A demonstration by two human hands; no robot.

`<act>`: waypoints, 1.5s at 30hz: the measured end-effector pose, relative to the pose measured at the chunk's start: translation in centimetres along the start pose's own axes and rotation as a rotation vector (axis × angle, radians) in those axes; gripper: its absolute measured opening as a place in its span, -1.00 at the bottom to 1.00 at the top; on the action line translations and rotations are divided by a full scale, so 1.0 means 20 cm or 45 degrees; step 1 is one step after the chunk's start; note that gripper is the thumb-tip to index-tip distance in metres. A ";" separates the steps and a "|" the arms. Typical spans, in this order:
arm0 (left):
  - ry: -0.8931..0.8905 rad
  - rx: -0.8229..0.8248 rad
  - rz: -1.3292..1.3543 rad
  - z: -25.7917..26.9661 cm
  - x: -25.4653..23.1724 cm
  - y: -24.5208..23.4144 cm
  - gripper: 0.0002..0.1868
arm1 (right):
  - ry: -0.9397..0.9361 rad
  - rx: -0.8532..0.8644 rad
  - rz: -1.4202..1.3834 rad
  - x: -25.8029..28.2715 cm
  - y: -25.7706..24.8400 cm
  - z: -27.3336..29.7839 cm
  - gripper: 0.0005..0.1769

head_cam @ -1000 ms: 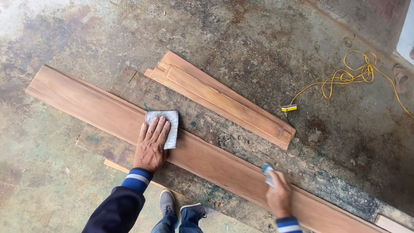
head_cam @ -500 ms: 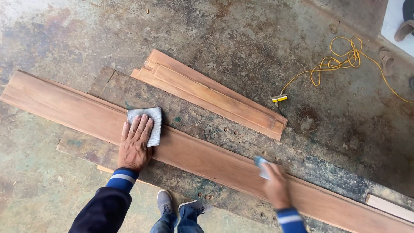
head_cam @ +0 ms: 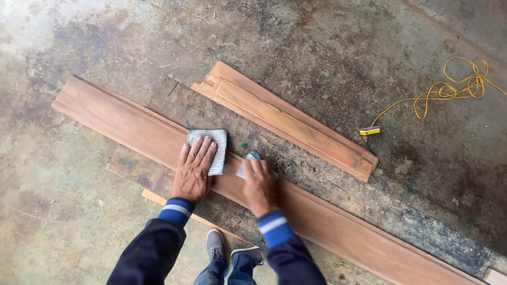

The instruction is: Sand wooden planks using an orbital sander and manual sandpaper.

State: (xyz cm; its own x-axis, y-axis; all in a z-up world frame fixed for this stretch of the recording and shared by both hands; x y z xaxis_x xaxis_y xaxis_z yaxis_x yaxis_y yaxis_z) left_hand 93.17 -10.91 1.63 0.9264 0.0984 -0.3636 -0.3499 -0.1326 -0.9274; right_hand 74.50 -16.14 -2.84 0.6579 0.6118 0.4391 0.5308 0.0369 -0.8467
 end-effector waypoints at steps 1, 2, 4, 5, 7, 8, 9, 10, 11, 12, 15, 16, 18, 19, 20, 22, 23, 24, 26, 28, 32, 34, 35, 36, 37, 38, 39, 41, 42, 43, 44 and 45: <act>-0.002 0.001 -0.007 0.00 0.00 0.00 -0.19 | 0.005 0.089 0.021 0.11 -0.01 -0.09 -0.68; 0.011 0.008 -0.011 0.00 0.00 0.01 -0.19 | 0.025 0.171 0.045 0.22 -0.02 -0.17 -0.67; 0.016 -0.004 -0.016 -0.01 0.00 0.02 -0.21 | 0.059 0.155 0.036 0.00 0.00 0.03 -0.65; 0.001 -0.022 -0.019 -0.01 0.01 0.02 -0.24 | 0.077 0.149 0.023 -0.11 0.01 0.12 -0.62; 0.006 -0.023 0.003 0.01 0.01 0.02 -0.23 | 0.117 0.162 0.222 -0.29 -0.40 0.30 -0.60; 0.020 -0.024 0.007 0.00 0.01 0.02 -0.23 | 0.161 0.161 0.408 -0.38 -0.60 0.37 -0.57; 0.029 -0.023 0.015 0.01 0.01 0.02 -0.23 | 0.169 0.159 0.417 -0.51 -0.70 0.51 -0.57; 0.017 -0.031 0.025 0.01 0.01 0.02 -0.23 | 0.293 0.127 0.439 -0.68 -0.82 0.65 -0.57; 0.004 -0.038 0.034 0.01 0.02 0.02 -0.23 | 0.417 0.094 0.461 -0.84 -0.94 0.80 -0.58; 0.010 -0.040 0.039 0.01 0.02 0.02 -0.23 | 0.420 0.090 0.467 -0.85 -0.91 0.80 -0.58; 0.051 -0.067 0.110 0.04 0.00 0.02 -0.22 | 0.555 0.040 0.565 -0.79 -0.80 0.80 -0.55; 0.047 -0.075 0.089 0.02 0.01 0.01 -0.24 | 0.484 -0.018 0.542 -0.67 -0.70 0.71 -0.57; 0.064 -0.080 0.079 0.02 0.02 0.01 -0.26 | 0.429 -0.082 0.534 -0.46 -0.57 0.51 -0.58; 0.067 -0.087 0.093 0.03 0.02 0.02 -0.25 | 0.371 0.001 0.418 -0.34 -0.50 0.40 -0.62; 0.084 -0.091 0.105 0.02 0.01 0.02 -0.24 | 0.323 0.073 0.302 -0.23 -0.43 0.28 -0.65; 0.111 -0.088 0.101 0.02 0.00 0.04 -0.26 | 0.333 0.075 0.297 -0.38 -0.45 0.40 -0.65; 0.102 -0.094 0.088 0.04 0.01 0.04 -0.28 | 0.314 0.095 0.277 -0.43 -0.45 0.47 -0.65; 0.112 -0.097 0.096 0.03 -0.01 0.04 -0.28 | 0.319 0.089 0.288 -0.58 -0.55 0.59 -0.65; 0.074 -0.133 0.093 0.03 0.01 0.02 -0.30 | 0.376 -0.003 0.441 -0.85 -0.78 0.81 -0.63; 0.063 -0.124 0.080 0.04 0.03 0.03 -0.30 | 0.457 -0.013 0.536 -1.07 -1.00 0.99 -0.64; 0.092 -0.139 0.100 0.05 0.01 0.03 -0.32 | 0.728 -0.163 0.614 -1.13 -1.13 1.08 -0.62; 0.130 -0.168 0.124 0.06 0.00 0.03 -0.30 | 0.689 -0.173 0.526 -0.94 -0.94 0.98 -0.57; 0.144 -0.201 0.140 0.05 -0.01 0.02 -0.28 | 0.630 -0.172 0.428 -0.86 -0.84 0.90 -0.52; 0.163 -0.208 0.144 0.07 -0.05 0.05 -0.28 | 0.636 -0.190 0.436 -0.79 -0.83 0.83 -0.52; 0.108 -0.201 0.076 0.10 -0.07 0.10 -0.29 | 0.563 -0.168 0.375 -0.70 -0.81 0.75 -0.54; 0.050 -0.200 0.005 0.11 -0.08 0.14 -0.30 | 0.483 -0.147 0.311 -0.62 -0.78 0.65 -0.56; 0.064 -0.212 0.005 0.13 -0.21 0.17 -0.30 | 0.483 -0.165 0.315 -0.64 -0.82 0.65 -0.56; 0.156 -0.126 0.079 0.21 -0.50 0.27 -0.19 | 0.330 -0.014 0.229 -0.63 -0.82 0.65 -0.56; 0.146 -0.129 0.078 0.23 -0.59 0.30 -0.19 | 0.321 -0.008 0.227 -0.73 -0.88 0.71 -0.56; 0.123 -0.129 0.108 0.24 -0.69 0.34 -0.21 | 0.338 -0.007 0.249 -0.84 -0.94 0.77 -0.56; 0.099 -0.114 0.133 0.28 -0.77 0.37 -0.23 | 0.366 0.002 0.260 -0.93 -1.00 0.85 -0.56; 0.088 -0.102 0.127 0.28 -0.79 0.37 -0.23 | 0.368 0.015 0.249 -1.07 -1.09 0.97 -0.56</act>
State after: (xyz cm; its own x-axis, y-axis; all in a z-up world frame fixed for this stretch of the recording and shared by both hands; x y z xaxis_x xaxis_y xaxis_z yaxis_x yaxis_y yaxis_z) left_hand 75.08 -7.99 0.00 0.8959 0.0130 -0.4440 -0.4310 -0.2165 -0.8760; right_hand 38.38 -14.73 0.42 0.8717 0.3589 0.3336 0.3744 -0.0487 -0.9260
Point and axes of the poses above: each hand's wrist, its own z-axis away from the middle knuckle, its own y-axis out of the palm, x = y × z, the point moved 9 cm from there along -z, towards the middle knuckle, and after that the axes turned 1 degree about y, right-handed, at the moved point
